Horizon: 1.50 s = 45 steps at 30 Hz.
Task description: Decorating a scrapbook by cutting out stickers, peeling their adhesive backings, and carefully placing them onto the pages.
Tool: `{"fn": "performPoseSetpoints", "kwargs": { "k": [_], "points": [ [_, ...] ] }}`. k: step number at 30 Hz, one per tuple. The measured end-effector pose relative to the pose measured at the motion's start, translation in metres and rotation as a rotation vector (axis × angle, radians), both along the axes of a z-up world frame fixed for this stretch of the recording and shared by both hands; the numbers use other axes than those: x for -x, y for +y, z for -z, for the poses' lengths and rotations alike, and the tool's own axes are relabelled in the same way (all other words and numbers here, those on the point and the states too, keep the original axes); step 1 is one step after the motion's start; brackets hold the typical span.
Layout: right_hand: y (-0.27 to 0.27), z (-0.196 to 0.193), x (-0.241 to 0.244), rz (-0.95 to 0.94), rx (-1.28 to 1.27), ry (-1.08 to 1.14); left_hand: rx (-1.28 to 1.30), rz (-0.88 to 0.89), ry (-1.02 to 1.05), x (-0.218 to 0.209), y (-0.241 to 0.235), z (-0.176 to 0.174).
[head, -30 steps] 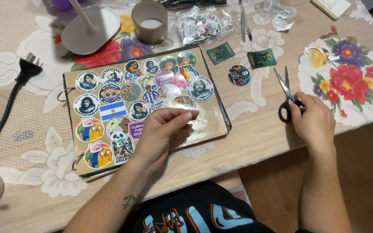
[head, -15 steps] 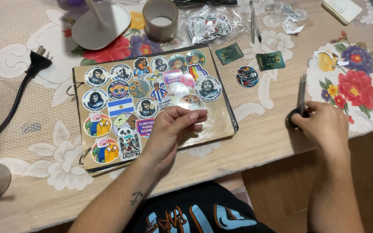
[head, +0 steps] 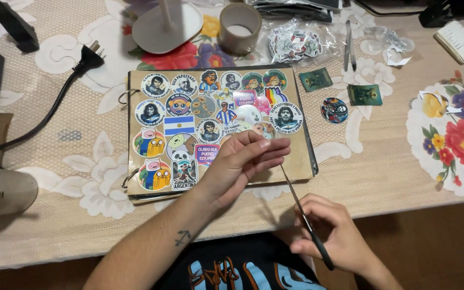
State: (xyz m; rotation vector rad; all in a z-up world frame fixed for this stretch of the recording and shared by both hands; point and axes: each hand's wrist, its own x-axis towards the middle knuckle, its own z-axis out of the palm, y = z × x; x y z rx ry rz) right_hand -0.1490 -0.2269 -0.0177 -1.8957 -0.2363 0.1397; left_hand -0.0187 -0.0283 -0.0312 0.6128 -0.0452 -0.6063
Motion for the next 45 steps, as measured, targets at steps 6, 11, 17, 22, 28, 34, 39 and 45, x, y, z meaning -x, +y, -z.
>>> {"fn": "performPoseSetpoints", "kwargs": {
  "k": [6, 11, 17, 22, 28, 34, 39, 45],
  "points": [
    [0.004, 0.015, -0.014, 0.074, 0.064, 0.007, 0.064, 0.045, 0.006, -0.001, 0.002, 0.005],
    [0.013, 0.009, -0.020, 0.092, 0.078, -0.057, 0.064, 0.034, 0.002, -0.002, 0.003, 0.005],
    [0.020, 0.004, -0.016, 0.221, 0.382, -0.355, 0.016, -0.100, -0.163, -0.008, 0.010, -0.006],
    [0.021, 0.016, -0.008, 0.522, 0.967, -0.437, -0.383, -0.307, -0.788, 0.003, 0.011, -0.008],
    [0.026, 0.017, -0.006, 0.604, 1.224, -0.603, -0.699, -0.528, -1.220, 0.008, 0.004, 0.012],
    [0.026, 0.017, -0.007, 0.585, 1.250, -0.609, -0.697, -0.506, -1.247, 0.009, 0.003, 0.011],
    [-0.019, 0.015, -0.011, 0.586, 1.174, -0.316, -0.622, -0.466, -0.900, 0.012, 0.004, -0.013],
    [-0.142, 0.010, -0.040, 0.773, 0.953, 0.100, -0.596, -0.583, -0.641, 0.001, 0.008, -0.021]
  ]
}}
